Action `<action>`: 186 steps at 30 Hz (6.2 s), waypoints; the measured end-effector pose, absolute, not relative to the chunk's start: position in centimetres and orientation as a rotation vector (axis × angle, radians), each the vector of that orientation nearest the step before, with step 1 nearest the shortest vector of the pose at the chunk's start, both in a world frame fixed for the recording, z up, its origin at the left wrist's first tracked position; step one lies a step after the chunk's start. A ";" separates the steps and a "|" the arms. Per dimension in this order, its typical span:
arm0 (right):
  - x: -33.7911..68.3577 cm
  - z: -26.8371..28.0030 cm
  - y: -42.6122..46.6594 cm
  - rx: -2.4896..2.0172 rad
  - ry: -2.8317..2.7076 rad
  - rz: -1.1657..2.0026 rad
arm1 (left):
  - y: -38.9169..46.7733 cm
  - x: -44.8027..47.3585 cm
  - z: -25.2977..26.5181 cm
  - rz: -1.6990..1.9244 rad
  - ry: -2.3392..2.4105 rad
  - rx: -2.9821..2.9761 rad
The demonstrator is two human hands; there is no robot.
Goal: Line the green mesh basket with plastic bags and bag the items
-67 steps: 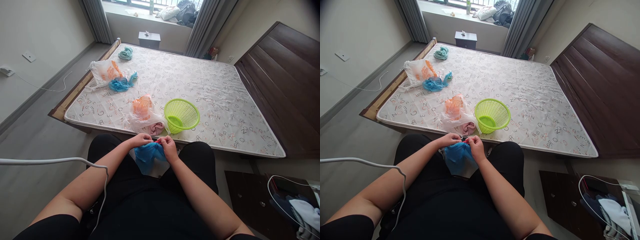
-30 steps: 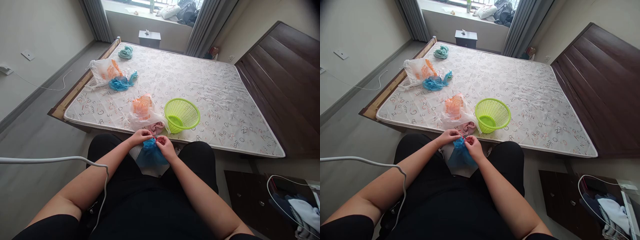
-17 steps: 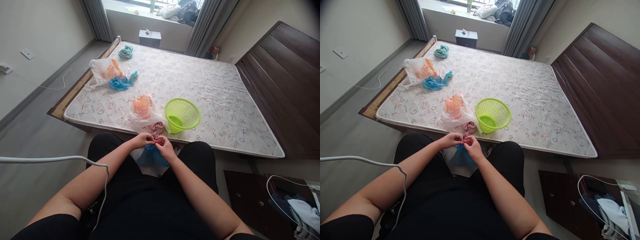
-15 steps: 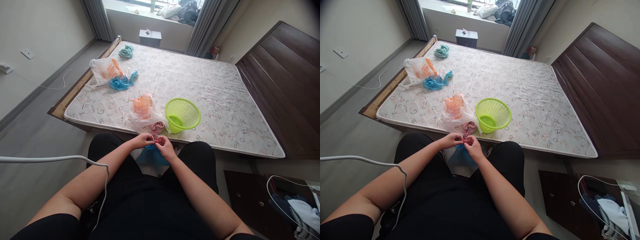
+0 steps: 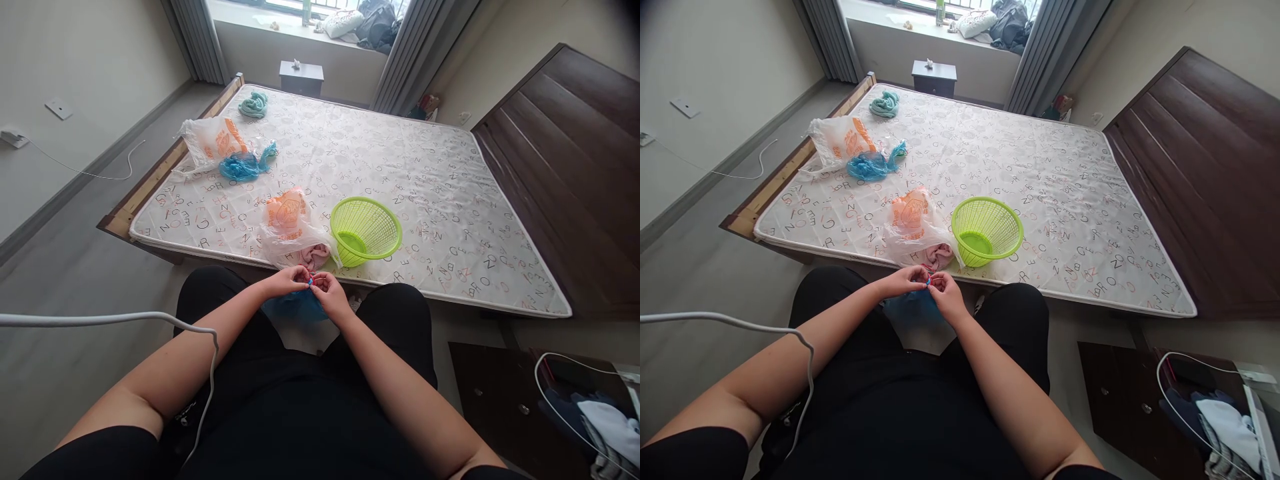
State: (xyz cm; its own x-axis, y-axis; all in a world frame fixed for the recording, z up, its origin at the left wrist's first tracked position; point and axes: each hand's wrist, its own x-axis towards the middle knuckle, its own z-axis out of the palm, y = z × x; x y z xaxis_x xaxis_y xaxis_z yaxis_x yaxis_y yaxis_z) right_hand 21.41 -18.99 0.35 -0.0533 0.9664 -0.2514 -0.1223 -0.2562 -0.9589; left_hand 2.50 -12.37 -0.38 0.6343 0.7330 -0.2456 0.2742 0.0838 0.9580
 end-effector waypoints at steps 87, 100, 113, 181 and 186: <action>21.8 0.7 -19.0 -1.303 -0.903 1.501 | -11.9 1.8 0.1 0.448 0.697 1.232; 21.8 0.2 -18.7 -1.342 -0.926 1.420 | -12.2 1.6 0.5 0.322 0.688 1.272; 22.0 -0.3 -18.5 -1.419 -0.744 1.450 | -12.3 1.7 -0.1 0.345 0.722 1.229; 21.4 -0.7 -18.3 -1.282 -0.664 1.537 | -11.9 2.0 0.7 0.357 0.895 1.293; 22.1 -0.9 -18.2 -1.395 -0.766 1.346 | -11.8 2.3 1.5 0.409 0.958 1.242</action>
State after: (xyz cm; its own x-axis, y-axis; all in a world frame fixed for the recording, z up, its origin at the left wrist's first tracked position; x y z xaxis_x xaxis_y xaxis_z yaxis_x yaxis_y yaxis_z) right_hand 22.10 -18.15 -0.93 0.1764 0.9292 -0.3246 -0.1955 -0.2901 -0.9368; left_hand 2.27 -11.75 1.55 0.5665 0.7274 -0.3872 0.2232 0.3169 0.9218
